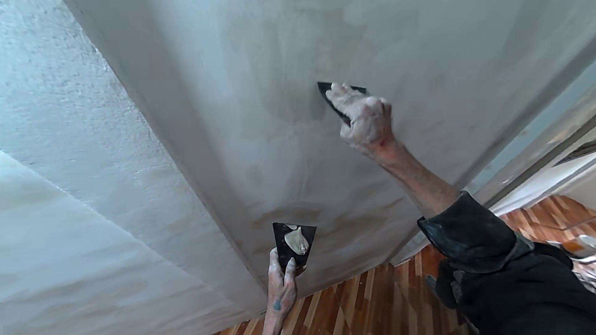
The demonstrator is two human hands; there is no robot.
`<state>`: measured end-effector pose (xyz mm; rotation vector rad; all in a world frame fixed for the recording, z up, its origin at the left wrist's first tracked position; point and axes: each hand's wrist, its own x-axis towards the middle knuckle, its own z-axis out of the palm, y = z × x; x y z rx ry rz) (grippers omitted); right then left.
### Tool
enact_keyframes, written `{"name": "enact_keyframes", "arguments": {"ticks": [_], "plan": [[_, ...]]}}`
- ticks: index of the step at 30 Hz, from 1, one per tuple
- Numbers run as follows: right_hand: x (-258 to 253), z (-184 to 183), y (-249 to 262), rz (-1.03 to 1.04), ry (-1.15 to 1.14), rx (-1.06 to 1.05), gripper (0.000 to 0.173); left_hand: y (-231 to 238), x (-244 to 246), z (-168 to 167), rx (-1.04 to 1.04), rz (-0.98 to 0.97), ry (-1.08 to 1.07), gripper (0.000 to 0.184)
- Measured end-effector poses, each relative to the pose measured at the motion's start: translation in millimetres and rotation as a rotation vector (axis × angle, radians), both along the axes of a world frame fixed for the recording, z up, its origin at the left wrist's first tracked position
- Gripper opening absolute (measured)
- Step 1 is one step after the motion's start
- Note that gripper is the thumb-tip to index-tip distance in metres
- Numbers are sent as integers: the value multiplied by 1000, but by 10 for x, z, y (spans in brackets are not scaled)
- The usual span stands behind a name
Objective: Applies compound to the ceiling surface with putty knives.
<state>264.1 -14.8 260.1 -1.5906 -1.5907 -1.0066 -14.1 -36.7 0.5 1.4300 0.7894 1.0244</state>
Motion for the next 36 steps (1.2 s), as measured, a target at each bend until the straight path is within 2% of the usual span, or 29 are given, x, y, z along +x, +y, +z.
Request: {"name": "enact_keyframes", "arguments": {"ticks": [5,8,11,14,16,18,21,30,36], "plan": [[16,-407,23,42,-140,-75,49,-44,49,42,-12,-1,-56,45],[7,-519,-193,94,-57,-136,46,-150,-22,70,-34,4,-76,41],[-175,-669,-676,353,377,-129,34,-209,-73,151,-104,-53,-165,37],[-380,-974,-847,649,902,-36,22,-268,-62,326,-232,-203,-278,39],[-479,-1232,-882,777,1122,20,21,-312,-25,479,-306,-297,-344,39],[-583,-1431,-962,814,1222,52,20,-356,10,597,-356,-362,-378,39],[-707,-1590,-1117,774,1231,69,20,-400,48,703,-414,-398,-375,38],[-630,-1752,-1312,809,898,62,24,-458,34,695,-503,-415,-423,35],[-656,-1788,-1396,919,660,-121,35,-470,23,710,-506,-415,-439,36]]}}
